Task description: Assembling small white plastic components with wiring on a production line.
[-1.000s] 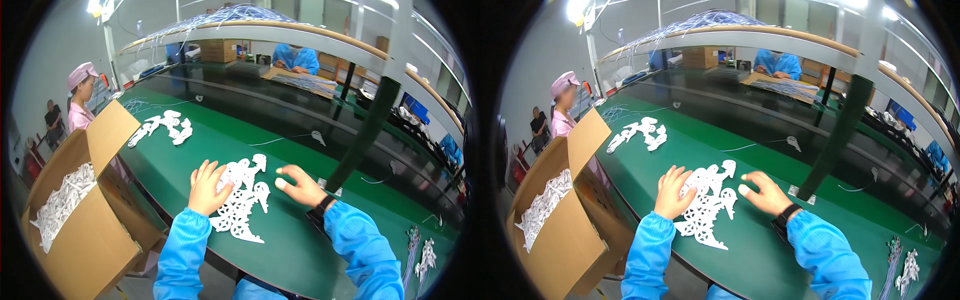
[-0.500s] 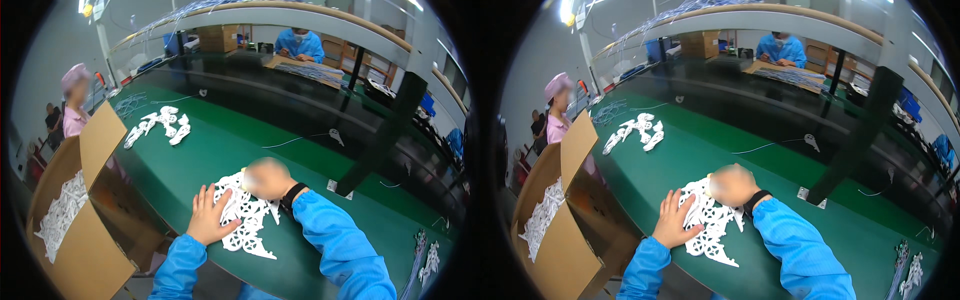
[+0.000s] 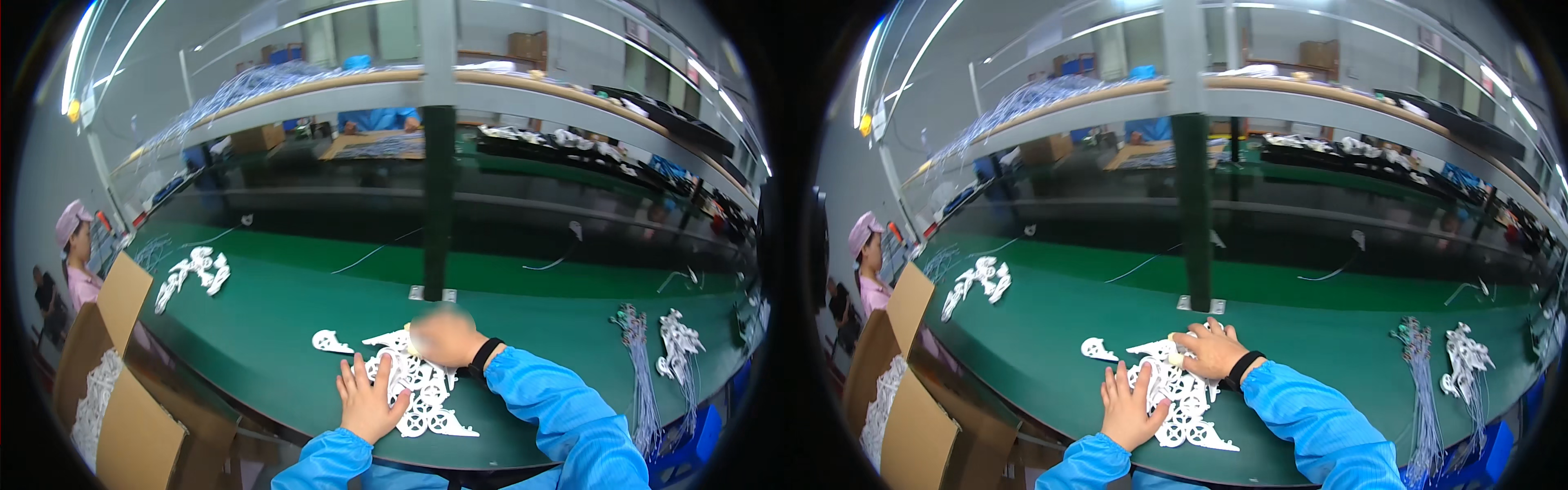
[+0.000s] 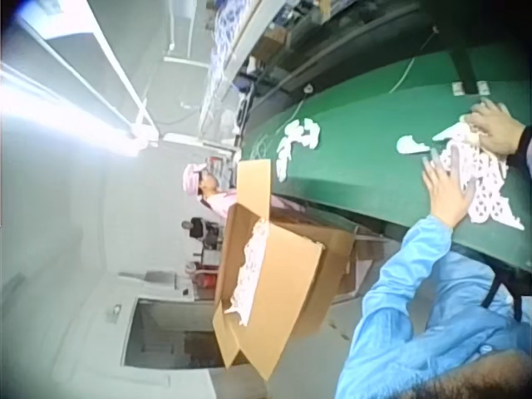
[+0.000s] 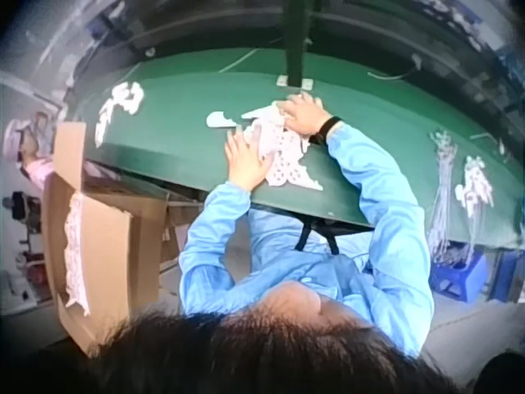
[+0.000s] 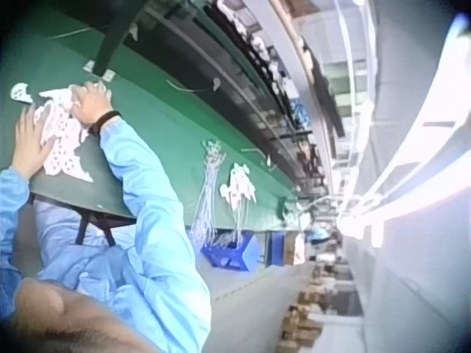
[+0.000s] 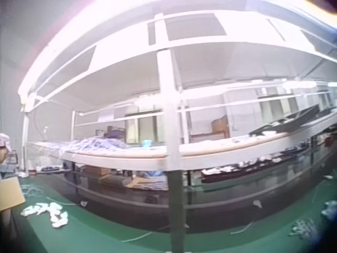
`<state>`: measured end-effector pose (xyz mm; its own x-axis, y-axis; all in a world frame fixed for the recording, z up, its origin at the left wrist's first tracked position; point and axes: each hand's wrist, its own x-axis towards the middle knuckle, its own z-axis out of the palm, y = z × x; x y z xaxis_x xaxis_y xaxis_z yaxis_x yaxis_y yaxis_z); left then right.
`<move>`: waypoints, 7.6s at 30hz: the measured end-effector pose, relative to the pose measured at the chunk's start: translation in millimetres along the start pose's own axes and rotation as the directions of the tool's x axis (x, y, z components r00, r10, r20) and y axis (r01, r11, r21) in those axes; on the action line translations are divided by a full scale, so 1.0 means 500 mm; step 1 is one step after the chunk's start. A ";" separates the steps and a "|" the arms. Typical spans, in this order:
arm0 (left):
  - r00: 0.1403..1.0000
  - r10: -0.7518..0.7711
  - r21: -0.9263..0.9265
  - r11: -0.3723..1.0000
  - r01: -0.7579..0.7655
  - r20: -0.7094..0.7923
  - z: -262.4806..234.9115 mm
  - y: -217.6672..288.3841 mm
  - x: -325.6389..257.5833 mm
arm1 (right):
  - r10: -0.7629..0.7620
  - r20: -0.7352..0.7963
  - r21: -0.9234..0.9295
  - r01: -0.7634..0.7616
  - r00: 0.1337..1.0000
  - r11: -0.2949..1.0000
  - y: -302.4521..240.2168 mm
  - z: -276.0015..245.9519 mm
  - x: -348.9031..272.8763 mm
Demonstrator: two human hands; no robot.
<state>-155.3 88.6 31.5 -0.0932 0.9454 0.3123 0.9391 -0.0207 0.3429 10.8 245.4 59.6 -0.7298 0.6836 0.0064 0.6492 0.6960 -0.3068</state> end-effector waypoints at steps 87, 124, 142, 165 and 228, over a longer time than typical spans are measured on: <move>0.856 0.517 -0.679 0.620 -0.392 -0.023 0.040 0.361 -0.107 | 0.955 -0.109 0.908 -0.363 0.276 0.209 0.489 -0.241 -0.734; 0.908 0.419 -0.750 0.602 -0.273 0.005 0.089 0.352 -0.125 | 0.863 -0.306 0.076 -0.894 0.401 0.442 0.476 -0.220 -0.681; 0.877 0.480 -0.765 0.576 -0.288 0.031 0.060 0.363 -0.108 | 0.608 -0.730 0.271 -0.685 0.311 0.676 0.427 -0.428 -0.729; 0.892 0.372 -0.300 0.908 -0.292 0.257 0.089 0.391 -0.106 | 0.917 -0.329 0.927 -0.109 0.228 0.359 0.177 -0.470 -0.957; 0.784 0.177 -0.629 -0.504 0.592 0.595 0.048 0.324 -0.130 | 0.614 -0.742 0.601 0.673 0.269 0.432 -0.060 -0.180 -0.683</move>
<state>10.7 31.4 45.3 0.2901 0.9309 -0.2219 -0.7362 0.3652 0.5698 260.0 11.0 152.2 0.3615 0.7740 0.5198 -0.3391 0.6285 -0.7000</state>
